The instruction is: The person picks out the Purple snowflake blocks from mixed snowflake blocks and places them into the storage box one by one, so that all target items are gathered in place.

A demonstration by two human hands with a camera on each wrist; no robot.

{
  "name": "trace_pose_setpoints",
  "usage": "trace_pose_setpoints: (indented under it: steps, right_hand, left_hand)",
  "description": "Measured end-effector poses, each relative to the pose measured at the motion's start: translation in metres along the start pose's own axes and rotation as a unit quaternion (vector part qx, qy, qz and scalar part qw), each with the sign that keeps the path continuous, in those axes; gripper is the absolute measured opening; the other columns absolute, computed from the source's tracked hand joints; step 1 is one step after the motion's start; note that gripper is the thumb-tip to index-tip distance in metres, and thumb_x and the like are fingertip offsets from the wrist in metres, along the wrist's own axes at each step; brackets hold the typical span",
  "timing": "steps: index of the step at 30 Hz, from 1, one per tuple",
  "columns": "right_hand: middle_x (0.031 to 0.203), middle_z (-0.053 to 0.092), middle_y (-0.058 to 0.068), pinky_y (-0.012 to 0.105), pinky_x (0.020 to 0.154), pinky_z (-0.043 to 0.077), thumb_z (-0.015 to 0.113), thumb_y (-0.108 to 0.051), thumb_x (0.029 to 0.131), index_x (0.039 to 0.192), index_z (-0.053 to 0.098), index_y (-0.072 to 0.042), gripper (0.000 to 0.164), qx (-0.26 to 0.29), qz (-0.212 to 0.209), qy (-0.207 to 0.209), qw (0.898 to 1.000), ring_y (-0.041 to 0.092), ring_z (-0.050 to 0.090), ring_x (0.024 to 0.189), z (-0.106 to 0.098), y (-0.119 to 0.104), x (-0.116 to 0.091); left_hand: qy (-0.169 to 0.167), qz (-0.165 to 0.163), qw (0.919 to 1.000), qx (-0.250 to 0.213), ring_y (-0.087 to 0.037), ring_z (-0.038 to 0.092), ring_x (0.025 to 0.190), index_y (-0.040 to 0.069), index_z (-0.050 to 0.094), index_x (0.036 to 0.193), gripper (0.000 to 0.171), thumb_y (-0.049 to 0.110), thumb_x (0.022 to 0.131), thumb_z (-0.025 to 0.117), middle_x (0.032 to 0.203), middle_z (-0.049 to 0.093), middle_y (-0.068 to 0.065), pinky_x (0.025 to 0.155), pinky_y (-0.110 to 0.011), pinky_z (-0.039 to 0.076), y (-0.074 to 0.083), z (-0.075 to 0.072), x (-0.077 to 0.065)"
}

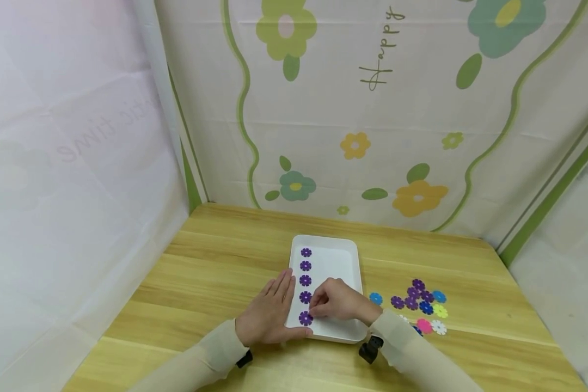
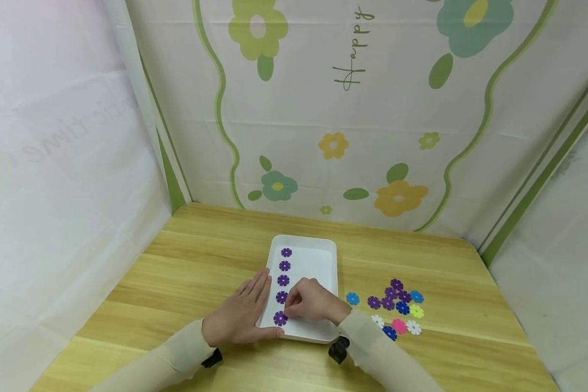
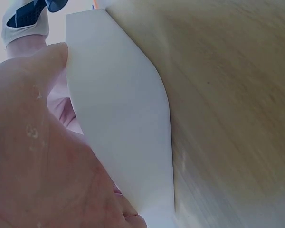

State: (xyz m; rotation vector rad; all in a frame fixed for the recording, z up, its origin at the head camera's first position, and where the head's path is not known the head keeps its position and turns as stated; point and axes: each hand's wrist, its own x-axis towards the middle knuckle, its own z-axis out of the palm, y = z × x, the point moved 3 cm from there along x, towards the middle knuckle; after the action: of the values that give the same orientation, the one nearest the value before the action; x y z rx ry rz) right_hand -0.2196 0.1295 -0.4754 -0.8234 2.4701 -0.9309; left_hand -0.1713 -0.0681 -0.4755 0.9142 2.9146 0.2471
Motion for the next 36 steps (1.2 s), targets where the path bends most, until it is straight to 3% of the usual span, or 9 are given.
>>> trace_pose_setpoints:
  steps: [8, 15, 22, 29, 36]
  right_hand:
    - [0.089, 0.079, -0.001, 0.019, 0.073, 0.059, 0.08, -0.015, 0.095, 0.1, 0.081, -0.005, 0.011, -0.002, -0.018, 0.009, 1.0, 0.005, 0.069, 0.078, -0.035, 0.004, -0.018]
    - [0.099, 0.078, 0.002, 0.021, 0.078, 0.061, 0.077, -0.016, 0.098, 0.11, 0.077, -0.002, 0.018, -0.007, -0.015, 0.017, 1.0, 0.009, 0.072, 0.088, -0.075, 0.021, -0.051]
    - [0.108, 0.078, 0.006, 0.023, 0.081, 0.061, 0.077, -0.023, 0.098, 0.116, 0.076, -0.009, 0.022, -0.07, 0.003, 0.052, 0.996, 0.007, 0.072, 0.093, -0.109, 0.053, -0.089]
    - [0.11, 0.078, 0.007, 0.025, 0.08, 0.062, 0.08, -0.024, 0.095, 0.118, 0.076, -0.006, 0.029, -0.136, 0.033, 0.077, 0.987, 0.007, 0.072, 0.092, -0.122, 0.081, -0.119]
    - [0.115, 0.078, 0.011, 0.034, 0.081, 0.065, 0.079, -0.017, 0.095, 0.122, 0.075, -0.003, 0.03, -0.151, 0.052, 0.097, 0.982, 0.016, 0.075, 0.095, -0.112, 0.107, -0.137]
  left_hand:
    - [-0.012, -0.013, 0.9998, 0.002, -0.036, 0.024, 0.164, -0.007, 0.025, 0.164, 0.122, 0.087, 0.09, 0.05, 0.175, 0.02, -0.024, 0.13, -0.052, 0.031, 0.001, -0.002, 0.002]
    - [-0.012, -0.01, 0.9999, -0.004, -0.037, 0.023, 0.164, -0.007, 0.024, 0.165, 0.121, 0.086, 0.091, 0.05, 0.175, 0.018, -0.024, 0.13, -0.052, 0.03, -0.001, 0.0, 0.003]
    - [-0.003, 0.003, 1.0, -0.008, -0.038, 0.023, 0.163, -0.008, 0.024, 0.164, 0.12, 0.084, 0.092, 0.05, 0.174, 0.019, -0.027, 0.13, -0.053, 0.03, 0.0, -0.001, 0.001]
    - [-0.005, 0.002, 0.9999, -0.015, -0.039, 0.023, 0.163, -0.009, 0.024, 0.164, 0.119, 0.083, 0.092, 0.051, 0.175, 0.018, -0.027, 0.13, -0.054, 0.03, 0.0, -0.002, 0.0]
    - [-0.011, 0.002, 0.9995, -0.029, -0.041, 0.021, 0.163, -0.009, 0.023, 0.164, 0.12, 0.082, 0.092, 0.053, 0.175, 0.016, -0.028, 0.13, -0.057, 0.029, 0.002, -0.003, -0.002]
